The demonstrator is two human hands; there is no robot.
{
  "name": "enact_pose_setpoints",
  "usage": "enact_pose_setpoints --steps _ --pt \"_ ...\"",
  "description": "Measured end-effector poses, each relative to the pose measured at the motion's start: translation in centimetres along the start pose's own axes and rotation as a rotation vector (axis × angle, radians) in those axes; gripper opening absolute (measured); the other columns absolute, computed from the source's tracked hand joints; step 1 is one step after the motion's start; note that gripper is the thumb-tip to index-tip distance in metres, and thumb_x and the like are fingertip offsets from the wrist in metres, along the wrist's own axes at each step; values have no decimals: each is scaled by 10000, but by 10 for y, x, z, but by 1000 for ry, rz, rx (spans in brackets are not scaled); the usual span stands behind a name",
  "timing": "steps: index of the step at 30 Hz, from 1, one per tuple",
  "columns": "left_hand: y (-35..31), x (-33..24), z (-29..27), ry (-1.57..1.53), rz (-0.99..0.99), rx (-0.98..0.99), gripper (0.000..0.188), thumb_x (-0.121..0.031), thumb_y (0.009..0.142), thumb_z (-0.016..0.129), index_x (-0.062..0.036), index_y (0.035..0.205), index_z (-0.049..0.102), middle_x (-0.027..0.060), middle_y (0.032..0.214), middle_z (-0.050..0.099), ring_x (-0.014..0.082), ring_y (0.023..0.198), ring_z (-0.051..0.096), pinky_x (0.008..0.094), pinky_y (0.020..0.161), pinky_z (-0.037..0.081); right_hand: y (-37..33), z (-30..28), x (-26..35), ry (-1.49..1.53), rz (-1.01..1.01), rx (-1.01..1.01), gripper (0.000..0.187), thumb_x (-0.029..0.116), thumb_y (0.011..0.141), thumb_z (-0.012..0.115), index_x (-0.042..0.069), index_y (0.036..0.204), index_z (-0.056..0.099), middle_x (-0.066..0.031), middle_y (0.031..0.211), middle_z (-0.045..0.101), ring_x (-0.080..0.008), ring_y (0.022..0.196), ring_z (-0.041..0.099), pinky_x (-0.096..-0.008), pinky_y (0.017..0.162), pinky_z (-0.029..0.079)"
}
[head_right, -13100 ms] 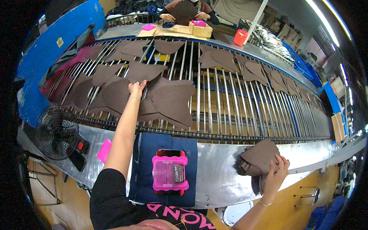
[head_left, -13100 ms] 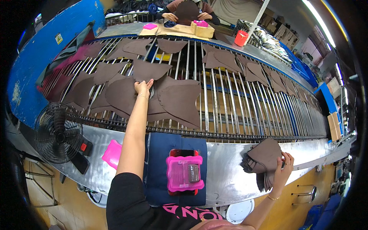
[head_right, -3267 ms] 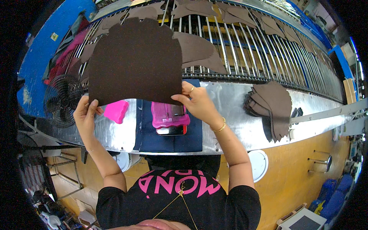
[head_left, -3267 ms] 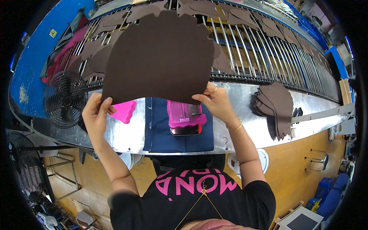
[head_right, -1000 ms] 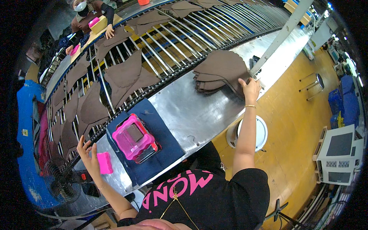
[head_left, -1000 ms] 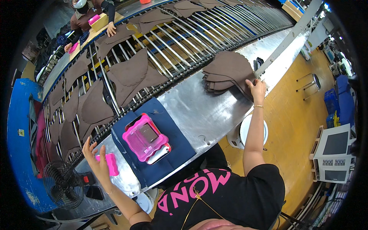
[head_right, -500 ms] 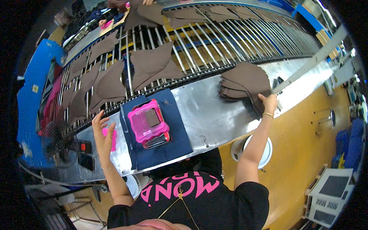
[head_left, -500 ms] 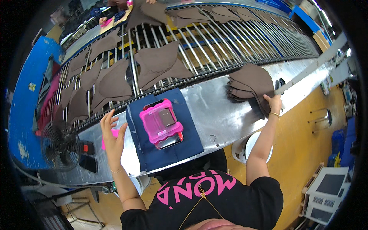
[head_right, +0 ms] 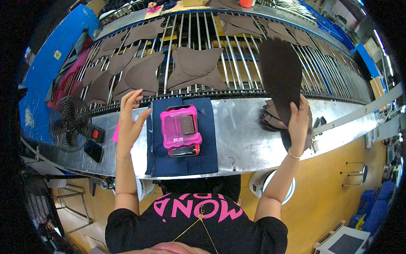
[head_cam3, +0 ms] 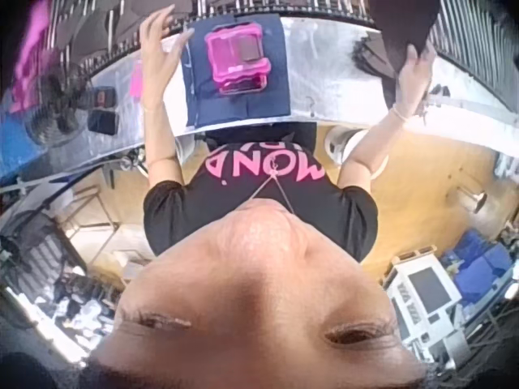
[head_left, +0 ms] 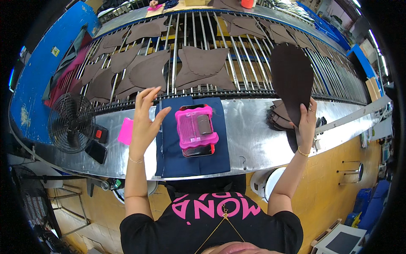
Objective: The person picks up brown fabric pieces from a table and places them onto a metal rack. They walk to a blue crate, retrieve a stack of fabric pieces, and return to the rack to continue arranging them one by one.
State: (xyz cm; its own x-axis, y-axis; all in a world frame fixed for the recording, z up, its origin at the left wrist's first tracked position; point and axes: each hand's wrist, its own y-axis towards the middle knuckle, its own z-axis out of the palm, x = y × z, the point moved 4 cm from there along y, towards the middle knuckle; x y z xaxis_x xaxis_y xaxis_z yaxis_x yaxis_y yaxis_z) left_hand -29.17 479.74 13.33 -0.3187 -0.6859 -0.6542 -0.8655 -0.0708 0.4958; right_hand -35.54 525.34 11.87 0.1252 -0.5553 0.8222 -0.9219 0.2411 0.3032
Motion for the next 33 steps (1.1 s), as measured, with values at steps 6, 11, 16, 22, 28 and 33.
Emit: enact_pose_setpoints --steps 6,11,16,22,28,33 --pt "18 -19 -1 -44 101 -236 507 -190 814 737 -26 1254 547 121 1214 515 210 1052 567 321 841 486 -23 92 88 631 -153 400 364 90 956 517 43 1276 352 -109 1096 575 -153 741 617 -252 536 567" --pt "6 9 -55 -327 -234 -223 170 -109 876 675 13 990 642 -47 672 544 9 535 456 171 464 375 -39 151 106 364 -445 543 366 87 901 605 12 1201 410 -112 661 502 -208 532 522 -302 530 443" --pt "-10 11 -100 -152 -164 -244 109 -59 868 666 19 940 642 -23 712 549 20 570 468 172 489 376 -60 187 124 316 -466 671 260 96 838 668 -7 1039 540 -205 774 649 -355 665 630 -358 560 471" --pt "-32 13 -105 -13 -252 -102 92 -30 854 662 47 875 617 7 698 528 49 586 479 187 506 390 -66 183 125 278 -574 714 179 75 824 648 45 999 630 -167 848 672 -354 768 649 -378 640 506" --pt "-23 -2 -41 1 -244 270 97 -6 797 655 44 873 622 112 704 550 192 608 582 319 551 446 -55 149 57 103 -501 658 112 78 818 658 13 909 669 -177 806 666 -339 712 647 -366 624 496" --pt "1 -14 17 44 163 406 107 -83 783 680 -20 868 665 104 744 572 254 629 585 332 564 468 -67 102 -5 -27 -292 548 91 84 792 708 1 828 700 -165 681 626 -270 545 552 -325 525 418"
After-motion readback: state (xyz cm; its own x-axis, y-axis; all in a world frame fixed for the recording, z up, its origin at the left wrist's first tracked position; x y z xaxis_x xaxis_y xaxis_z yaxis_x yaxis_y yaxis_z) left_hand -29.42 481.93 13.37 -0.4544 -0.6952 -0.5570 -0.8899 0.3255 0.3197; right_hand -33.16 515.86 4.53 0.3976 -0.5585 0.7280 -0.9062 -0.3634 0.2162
